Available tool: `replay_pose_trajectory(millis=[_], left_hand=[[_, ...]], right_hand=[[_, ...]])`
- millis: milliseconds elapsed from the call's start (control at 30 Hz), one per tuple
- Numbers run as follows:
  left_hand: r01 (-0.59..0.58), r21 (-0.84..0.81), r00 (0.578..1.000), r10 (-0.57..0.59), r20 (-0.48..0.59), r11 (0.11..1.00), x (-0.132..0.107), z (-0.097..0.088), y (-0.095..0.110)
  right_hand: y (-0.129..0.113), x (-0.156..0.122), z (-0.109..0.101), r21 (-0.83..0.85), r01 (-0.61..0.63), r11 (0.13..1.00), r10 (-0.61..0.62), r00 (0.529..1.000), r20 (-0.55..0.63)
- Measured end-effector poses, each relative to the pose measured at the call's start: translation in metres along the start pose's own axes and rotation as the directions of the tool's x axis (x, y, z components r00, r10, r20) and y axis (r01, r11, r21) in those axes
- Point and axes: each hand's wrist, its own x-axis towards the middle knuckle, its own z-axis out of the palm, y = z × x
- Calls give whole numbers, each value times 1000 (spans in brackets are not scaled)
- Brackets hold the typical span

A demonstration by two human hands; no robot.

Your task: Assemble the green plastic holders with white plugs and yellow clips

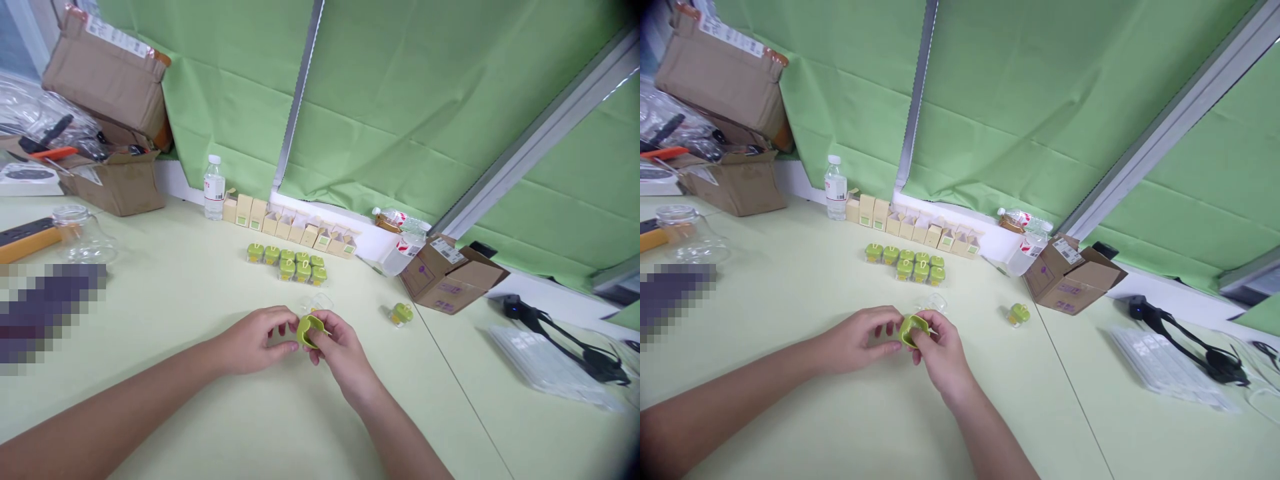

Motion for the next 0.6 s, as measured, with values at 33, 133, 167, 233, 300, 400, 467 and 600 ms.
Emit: replay_pose_trajectory(millis=[33, 133, 167, 233, 300, 400, 467, 600], left_hand=[[1, -8, 1000, -1, -1, 1000, 0, 0, 0], [-11, -25, 1000, 11, -8, 1000, 0, 0, 0], [-19, -33, 1000, 19, -12, 999, 0, -1, 0], [-30, -56, 999, 29, -19, 998, 0, -2, 1], [-27, -80, 999, 25, -22, 996, 0, -2, 3], [-1, -115, 1000, 0, -12, 993, 0, -2, 3], [16, -152, 1000, -16, -1, 988, 1, -2, 2], [33, -187, 999, -35, -3, 982, 4, -2, -3]], right_hand=[[1, 0, 1, 3, -2, 1000, 2, 1000, 5], [2, -1, 3, 12, -16, 1000, 16, 1000, 22], [3, -2, 4, 24, -25, 999, 24, 999, 26], [3, -2, 4, 62, -47, 997, 45, 998, 32], [2, -2, 3, 111, -64, 992, 60, 998, 33], [1, -2, 2, 152, -69, 986, 66, 997, 25], [1, -2, 2, 154, -80, 985, 77, 997, 25], [1, -3, 4, 149, -102, 984, 98, 995, 30]])
